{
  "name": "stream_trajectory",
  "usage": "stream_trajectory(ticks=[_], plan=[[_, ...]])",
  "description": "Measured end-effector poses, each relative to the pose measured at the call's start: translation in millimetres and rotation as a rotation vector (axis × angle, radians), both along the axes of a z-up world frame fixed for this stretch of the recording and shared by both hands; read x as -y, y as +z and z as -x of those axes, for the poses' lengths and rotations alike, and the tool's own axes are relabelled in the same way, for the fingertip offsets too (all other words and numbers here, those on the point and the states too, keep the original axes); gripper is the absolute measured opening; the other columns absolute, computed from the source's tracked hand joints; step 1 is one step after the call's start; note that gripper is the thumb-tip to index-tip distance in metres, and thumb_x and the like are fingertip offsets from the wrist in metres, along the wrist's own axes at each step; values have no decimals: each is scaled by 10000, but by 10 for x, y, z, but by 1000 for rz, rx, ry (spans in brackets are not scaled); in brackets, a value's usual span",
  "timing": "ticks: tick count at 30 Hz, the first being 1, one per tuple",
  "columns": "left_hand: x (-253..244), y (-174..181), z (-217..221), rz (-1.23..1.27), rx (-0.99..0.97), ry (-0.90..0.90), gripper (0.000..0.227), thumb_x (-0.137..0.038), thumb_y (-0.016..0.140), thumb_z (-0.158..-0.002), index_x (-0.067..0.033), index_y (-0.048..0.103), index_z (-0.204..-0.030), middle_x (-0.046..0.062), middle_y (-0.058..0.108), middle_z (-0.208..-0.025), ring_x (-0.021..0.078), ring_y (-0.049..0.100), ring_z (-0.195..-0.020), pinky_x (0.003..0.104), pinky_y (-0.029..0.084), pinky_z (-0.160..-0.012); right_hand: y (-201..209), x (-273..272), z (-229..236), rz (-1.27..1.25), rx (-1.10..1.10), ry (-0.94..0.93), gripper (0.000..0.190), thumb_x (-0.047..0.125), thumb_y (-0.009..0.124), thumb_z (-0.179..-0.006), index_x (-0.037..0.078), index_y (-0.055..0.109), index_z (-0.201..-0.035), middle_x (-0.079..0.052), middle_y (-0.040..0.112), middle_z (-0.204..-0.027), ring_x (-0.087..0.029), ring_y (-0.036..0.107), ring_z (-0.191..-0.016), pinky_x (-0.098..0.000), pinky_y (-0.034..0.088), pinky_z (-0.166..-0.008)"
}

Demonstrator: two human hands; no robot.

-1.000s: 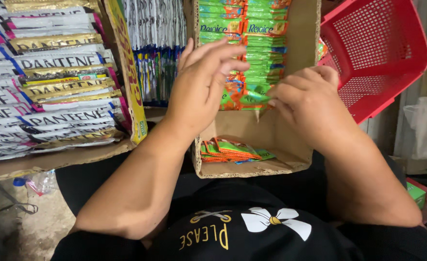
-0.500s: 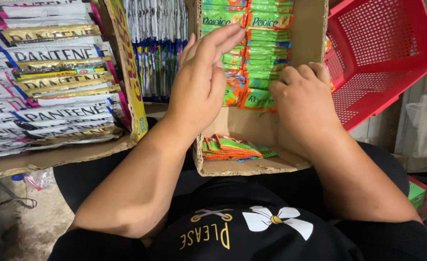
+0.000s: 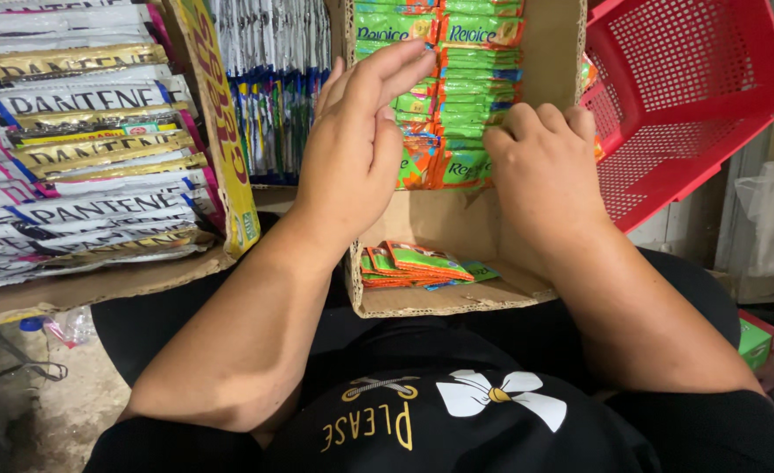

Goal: The person sits on the floor and organizes small shampoo sachets from a red basket into a cardboard box. They pick up sachets, align them, and place them in neat rows within the box, occasionally adjusting the stack to ensure they fit properly.

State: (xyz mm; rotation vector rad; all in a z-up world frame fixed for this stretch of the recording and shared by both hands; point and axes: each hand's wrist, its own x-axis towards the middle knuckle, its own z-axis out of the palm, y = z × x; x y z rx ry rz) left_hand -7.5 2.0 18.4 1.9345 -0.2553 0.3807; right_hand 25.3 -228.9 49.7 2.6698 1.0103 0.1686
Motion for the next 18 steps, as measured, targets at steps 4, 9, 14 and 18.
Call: stream_trajectory(ticks=[4, 9, 14, 18], plan=[[-2, 7, 0, 18, -6, -10, 570, 77, 443, -994, -124, 426, -1527, 48, 664, -1501, 256, 557, -1451, 533, 225, -1347, 7, 5, 13, -14, 2, -3, 231, 160, 650, -866, 126, 693, -1091, -32, 631, -1036, -248, 606, -1039, -415, 411, -960], [3, -6, 7, 33, -8, -8, 445, 59, 455, -1062, -112, 430, -1473, 46, 662, -1457, 245, 556, -1428, 534, 223, -1357, 86, -60, 6, -104, -38, -4, 259, 187, 707, -883, 108, 680, -1129, -37, 640, -1035, -268, 608, -1037, -438, 406, -969], [10, -30, 3, 55, -14, 5, 381, 34, 472, -1119, -133, 460, -1462, 22, 683, -1435, 216, 584, -1406, 494, 240, -1318, 360, -134, 172, -180, -368, 47, 316, 305, 789, -800, 95, 685, -1011, -110, 691, -936, -340, 648, -954, -495, 468, -857], [-8, -26, -1, 18, 4, -2, 578, 87, 458, -978, -134, 451, -1511, 47, 667, -1440, 239, 566, -1406, 533, 223, -1345, 343, -232, 268, -273, -862, 97, 537, 400, 837, -708, 83, 715, -1124, -178, 727, -871, -416, 661, -873, -527, 508, -791]])
